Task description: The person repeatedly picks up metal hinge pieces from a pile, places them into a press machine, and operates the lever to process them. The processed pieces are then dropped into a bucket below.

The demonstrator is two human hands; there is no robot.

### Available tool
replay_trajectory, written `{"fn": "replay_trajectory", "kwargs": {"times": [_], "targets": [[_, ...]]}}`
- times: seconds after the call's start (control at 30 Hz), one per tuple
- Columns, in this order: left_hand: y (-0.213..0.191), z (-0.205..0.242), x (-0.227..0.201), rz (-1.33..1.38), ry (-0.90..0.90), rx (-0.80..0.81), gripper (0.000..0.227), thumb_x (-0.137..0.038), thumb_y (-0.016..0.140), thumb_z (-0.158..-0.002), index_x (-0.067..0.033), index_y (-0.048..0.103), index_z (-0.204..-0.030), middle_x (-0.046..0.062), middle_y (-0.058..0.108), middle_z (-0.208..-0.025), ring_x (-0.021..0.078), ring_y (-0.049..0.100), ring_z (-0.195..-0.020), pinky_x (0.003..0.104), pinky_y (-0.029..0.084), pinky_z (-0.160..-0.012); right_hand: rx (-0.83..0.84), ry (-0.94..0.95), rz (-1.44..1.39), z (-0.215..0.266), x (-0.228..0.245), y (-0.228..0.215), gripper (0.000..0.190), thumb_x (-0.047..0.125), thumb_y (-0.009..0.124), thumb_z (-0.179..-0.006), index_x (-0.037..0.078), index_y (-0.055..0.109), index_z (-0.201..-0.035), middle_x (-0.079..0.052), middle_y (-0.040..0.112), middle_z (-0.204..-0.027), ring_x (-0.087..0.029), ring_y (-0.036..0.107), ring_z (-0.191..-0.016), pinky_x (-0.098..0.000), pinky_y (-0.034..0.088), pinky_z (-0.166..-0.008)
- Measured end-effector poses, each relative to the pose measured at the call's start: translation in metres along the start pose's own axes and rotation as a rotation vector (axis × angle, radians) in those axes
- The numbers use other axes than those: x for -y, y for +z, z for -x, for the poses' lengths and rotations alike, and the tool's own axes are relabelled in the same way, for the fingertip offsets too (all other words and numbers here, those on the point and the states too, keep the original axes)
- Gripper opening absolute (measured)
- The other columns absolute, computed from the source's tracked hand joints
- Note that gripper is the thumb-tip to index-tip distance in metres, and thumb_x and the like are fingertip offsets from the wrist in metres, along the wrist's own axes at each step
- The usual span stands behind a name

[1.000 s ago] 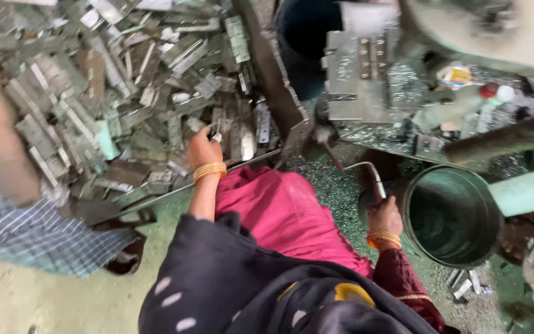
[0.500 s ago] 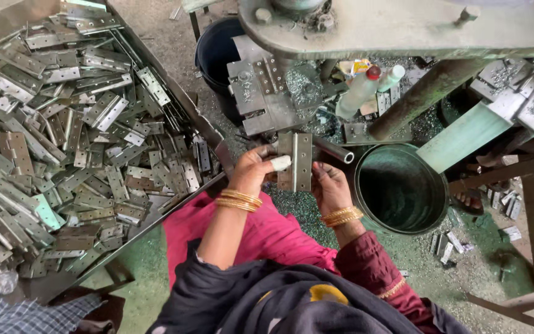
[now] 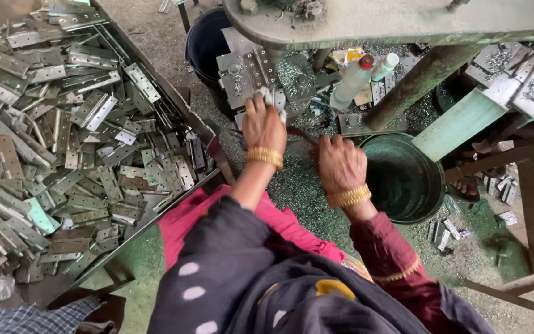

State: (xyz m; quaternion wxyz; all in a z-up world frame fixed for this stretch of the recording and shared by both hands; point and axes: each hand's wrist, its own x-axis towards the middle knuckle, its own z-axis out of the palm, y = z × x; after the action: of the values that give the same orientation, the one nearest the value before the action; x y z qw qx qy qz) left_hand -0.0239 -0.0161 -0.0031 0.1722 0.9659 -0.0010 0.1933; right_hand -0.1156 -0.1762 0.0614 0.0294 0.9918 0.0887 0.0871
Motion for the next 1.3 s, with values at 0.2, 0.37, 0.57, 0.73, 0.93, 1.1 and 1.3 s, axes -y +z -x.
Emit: {"fn": "replay_trajectory", "kwargs": {"times": [0.2, 0.37, 0.57, 0.73, 0.93, 1.1, 1.3], "targets": [[0.000, 0.009, -0.015, -0.362, 0.064, 0.223, 0.035, -0.025, 0.053, -0.096, -0.0044, 0.075, -0.114, 0.016, 0.060, -0.141, 0.0313, 0.046, -0.138, 0.048, 0.032, -0.107, 0.098, -0.010, 0.067, 0.025, -0.014, 0.077, 0.034, 0.019, 0.055, -0.093, 0.006, 0.061, -0.124, -0.009, 0.069, -0.092, -0.025, 0.072, -0.083, -0.0397, 0.056, -0.066], [-0.003, -0.036, -0.014, -0.438, 0.016, 0.251, 0.035, -0.024, 0.051, -0.096, -0.0068, 0.074, -0.116, 0.014, 0.062, -0.137, 0.0312, 0.043, -0.140, 0.058, 0.022, -0.115, 0.287, 0.138, -0.099, 0.036, -0.032, 0.162, 0.032, 0.018, 0.052, -0.100, 0.007, 0.056, -0.129, -0.014, 0.070, -0.100, -0.033, 0.073, -0.088, -0.0456, 0.056, -0.069], [-0.003, -0.023, -0.007, -0.415, 0.019, 0.219, 0.043, -0.033, 0.047, -0.100, -0.0056, 0.070, -0.124, 0.015, 0.058, -0.144, 0.0321, 0.041, -0.142, 0.057, 0.017, -0.117, 0.160, 0.210, -0.492, 0.082, -0.029, 0.272, 0.056, 0.027, 0.057, -0.094, 0.000, 0.041, -0.140, -0.027, 0.065, -0.107, -0.046, 0.068, -0.087, -0.0561, 0.054, -0.068], [0.007, -0.023, 0.000, -0.336, 0.047, 0.202, 0.049, -0.038, 0.046, -0.103, -0.0032, 0.065, -0.132, 0.015, 0.055, -0.149, 0.0309, 0.040, -0.144, 0.055, 0.010, -0.122, 0.305, 0.274, -0.360, 0.075, -0.041, 0.256, 0.041, 0.024, 0.055, -0.100, 0.002, 0.047, -0.133, -0.024, 0.066, -0.106, -0.043, 0.069, -0.089, -0.0526, 0.055, -0.069], [0.018, -0.026, -0.002, -0.390, -0.012, 0.194, 0.045, -0.032, 0.043, -0.102, -0.0049, 0.064, -0.132, 0.014, 0.054, -0.148, 0.0309, 0.038, -0.146, 0.054, 0.005, -0.122, 0.206, 0.242, -0.165, 0.071, -0.026, 0.247, 0.032, 0.016, 0.054, -0.103, 0.000, 0.052, -0.131, -0.022, 0.067, -0.104, -0.037, 0.071, -0.083, -0.0474, 0.057, -0.063], [0.008, -0.028, 0.008, -0.372, 0.061, 0.244, 0.041, -0.023, 0.046, -0.103, -0.0051, 0.066, -0.133, 0.013, 0.057, -0.148, 0.0301, 0.041, -0.148, 0.055, 0.003, -0.126, 0.183, 0.253, -0.321, 0.075, -0.024, 0.253, 0.042, 0.018, 0.058, -0.093, 0.000, 0.052, -0.131, -0.023, 0.067, -0.100, -0.041, 0.070, -0.081, -0.0507, 0.055, -0.063], [0.018, -0.048, 0.016, -0.454, 0.044, 0.182, 0.040, -0.026, 0.046, -0.097, -0.0082, 0.072, -0.121, 0.014, 0.057, -0.144, 0.0317, 0.043, -0.142, 0.053, 0.008, -0.121, 0.272, 0.301, -0.205, 0.073, -0.043, 0.249, 0.039, 0.023, 0.059, -0.094, 0.004, 0.052, -0.127, -0.023, 0.068, -0.103, -0.044, 0.069, -0.085, -0.0539, 0.054, -0.067]]}}
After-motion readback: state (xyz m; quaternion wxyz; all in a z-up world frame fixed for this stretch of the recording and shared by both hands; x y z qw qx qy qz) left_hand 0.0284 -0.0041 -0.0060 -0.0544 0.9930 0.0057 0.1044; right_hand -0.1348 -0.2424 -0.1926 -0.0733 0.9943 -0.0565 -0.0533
